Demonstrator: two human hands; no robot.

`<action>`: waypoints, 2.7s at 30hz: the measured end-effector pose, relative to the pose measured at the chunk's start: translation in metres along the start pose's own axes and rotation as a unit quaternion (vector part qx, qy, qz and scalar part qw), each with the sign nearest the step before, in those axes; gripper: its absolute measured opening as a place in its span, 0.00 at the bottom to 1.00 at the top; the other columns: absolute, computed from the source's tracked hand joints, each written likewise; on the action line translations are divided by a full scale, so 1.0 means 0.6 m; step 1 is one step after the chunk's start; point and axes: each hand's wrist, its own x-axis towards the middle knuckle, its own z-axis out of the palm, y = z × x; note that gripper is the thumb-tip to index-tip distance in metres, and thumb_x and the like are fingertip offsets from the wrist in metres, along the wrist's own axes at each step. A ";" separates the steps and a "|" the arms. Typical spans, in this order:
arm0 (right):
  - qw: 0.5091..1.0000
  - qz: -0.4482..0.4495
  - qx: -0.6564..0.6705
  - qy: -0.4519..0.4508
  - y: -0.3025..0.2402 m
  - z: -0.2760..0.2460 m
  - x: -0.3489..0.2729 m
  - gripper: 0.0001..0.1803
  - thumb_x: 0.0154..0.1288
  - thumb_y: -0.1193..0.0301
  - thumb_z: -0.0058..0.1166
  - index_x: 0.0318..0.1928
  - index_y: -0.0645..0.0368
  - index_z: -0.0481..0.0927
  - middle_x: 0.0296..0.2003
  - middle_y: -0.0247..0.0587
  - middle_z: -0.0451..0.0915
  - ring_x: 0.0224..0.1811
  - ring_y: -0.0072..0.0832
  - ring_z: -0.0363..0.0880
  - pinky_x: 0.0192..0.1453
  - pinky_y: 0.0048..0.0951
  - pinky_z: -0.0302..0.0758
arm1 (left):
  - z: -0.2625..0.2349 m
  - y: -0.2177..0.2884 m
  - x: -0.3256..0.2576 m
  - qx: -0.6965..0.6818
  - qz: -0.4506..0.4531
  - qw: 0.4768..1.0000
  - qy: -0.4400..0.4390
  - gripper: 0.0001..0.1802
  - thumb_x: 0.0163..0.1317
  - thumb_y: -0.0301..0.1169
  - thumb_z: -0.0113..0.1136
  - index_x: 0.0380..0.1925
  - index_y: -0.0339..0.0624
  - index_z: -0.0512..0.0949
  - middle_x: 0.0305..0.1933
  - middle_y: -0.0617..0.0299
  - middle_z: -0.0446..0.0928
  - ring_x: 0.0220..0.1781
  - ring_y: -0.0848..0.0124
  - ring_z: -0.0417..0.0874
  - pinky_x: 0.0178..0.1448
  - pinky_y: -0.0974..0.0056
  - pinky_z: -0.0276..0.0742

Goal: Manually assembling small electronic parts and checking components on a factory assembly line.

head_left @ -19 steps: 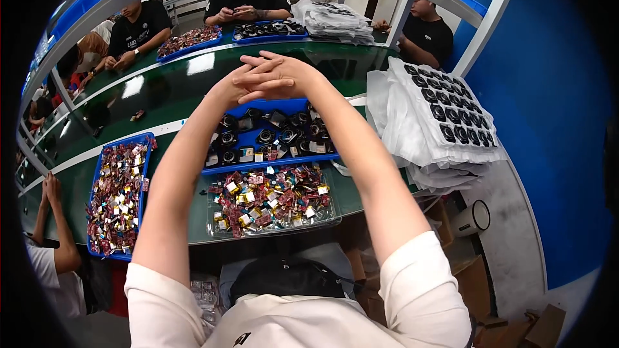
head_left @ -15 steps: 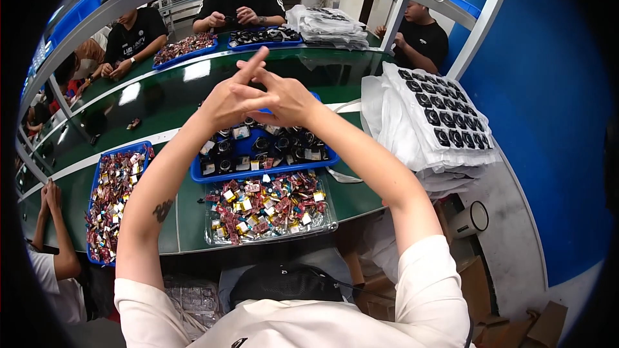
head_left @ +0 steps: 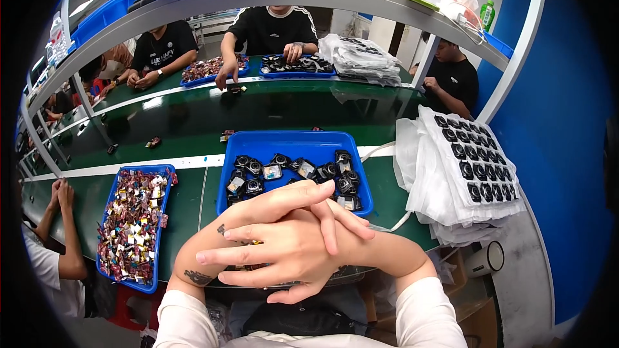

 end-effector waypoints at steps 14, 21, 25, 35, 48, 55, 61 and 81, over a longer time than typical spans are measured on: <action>0.999 -0.007 -0.017 0.046 0.032 -0.025 -0.004 0.26 0.54 0.59 0.55 0.48 0.68 0.77 0.53 0.60 0.74 0.43 0.40 0.78 0.50 0.38 0.74 | 0.009 0.097 0.014 -0.045 0.084 0.990 -0.102 0.33 0.73 0.41 0.39 0.15 0.31 0.80 0.21 0.51 0.80 0.29 0.64 0.82 0.44 0.64 0.78; 0.973 0.227 -0.016 -0.039 0.002 -0.074 -0.021 0.26 0.52 0.58 0.60 0.51 0.56 0.79 0.44 0.44 0.80 0.33 0.34 0.79 0.53 0.51 0.68 | -0.023 0.134 0.027 0.058 -0.032 0.988 -0.142 0.34 0.61 0.48 0.59 0.57 0.31 0.70 0.51 0.49 0.77 0.55 0.68 0.77 0.58 0.66 0.71; 0.939 0.296 -0.141 -0.106 -0.012 -0.074 0.002 0.27 0.50 0.55 0.62 0.52 0.49 0.80 0.41 0.36 0.81 0.34 0.35 0.81 0.47 0.42 0.75 | -0.031 0.127 0.032 0.006 -0.066 0.985 -0.160 0.38 0.62 0.51 0.57 0.62 0.31 0.65 0.54 0.47 0.76 0.55 0.65 0.77 0.59 0.64 0.72; 0.983 0.175 -0.047 -0.025 0.034 -0.029 -0.023 0.30 0.51 0.48 0.57 0.47 0.58 0.82 0.20 0.40 0.75 0.29 0.38 0.77 0.52 0.59 0.72 | -0.007 0.114 0.027 0.048 -0.014 0.982 -0.181 0.25 0.69 0.39 0.48 0.21 0.33 0.82 0.33 0.49 0.82 0.42 0.62 0.82 0.52 0.61 0.77; 0.949 0.236 -0.201 0.055 0.036 -0.102 -0.037 0.21 0.34 0.52 0.70 0.28 0.53 0.86 0.32 0.36 0.79 0.44 0.43 0.74 0.58 0.55 0.67 | -0.035 0.131 0.022 -0.011 0.034 0.998 -0.045 0.26 0.64 0.47 0.53 0.48 0.32 0.75 0.41 0.57 0.78 0.44 0.74 0.78 0.47 0.71 0.73; 0.963 0.221 -0.152 -0.016 0.036 -0.065 -0.026 0.25 0.48 0.51 0.60 0.41 0.56 0.84 0.28 0.42 0.80 0.57 0.53 0.74 0.68 0.58 0.58 | -0.025 0.168 0.011 0.023 -0.045 0.983 -0.175 0.36 0.61 0.51 0.57 0.55 0.26 0.68 0.56 0.46 0.71 0.60 0.63 0.73 0.61 0.61 0.70; 0.964 0.221 -0.145 0.032 0.049 -0.042 -0.011 0.44 0.42 0.31 0.50 0.55 0.47 0.80 0.44 0.50 0.78 0.55 0.56 0.73 0.57 0.56 0.65 | -0.007 0.163 0.015 -0.083 -0.050 0.978 -0.187 0.54 0.50 0.59 0.62 0.65 0.28 0.57 0.66 0.40 0.62 0.68 0.55 0.65 0.71 0.56 0.58; 0.985 0.143 -0.063 0.077 0.066 -0.049 -0.016 0.24 0.49 0.46 0.62 0.42 0.46 0.85 0.44 0.45 0.77 0.52 0.43 0.69 0.53 0.42 0.70 | -0.037 0.158 -0.006 -0.048 -0.005 0.988 -0.149 0.54 0.49 0.55 0.65 0.66 0.29 0.56 0.66 0.43 0.62 0.69 0.56 0.64 0.71 0.55 0.59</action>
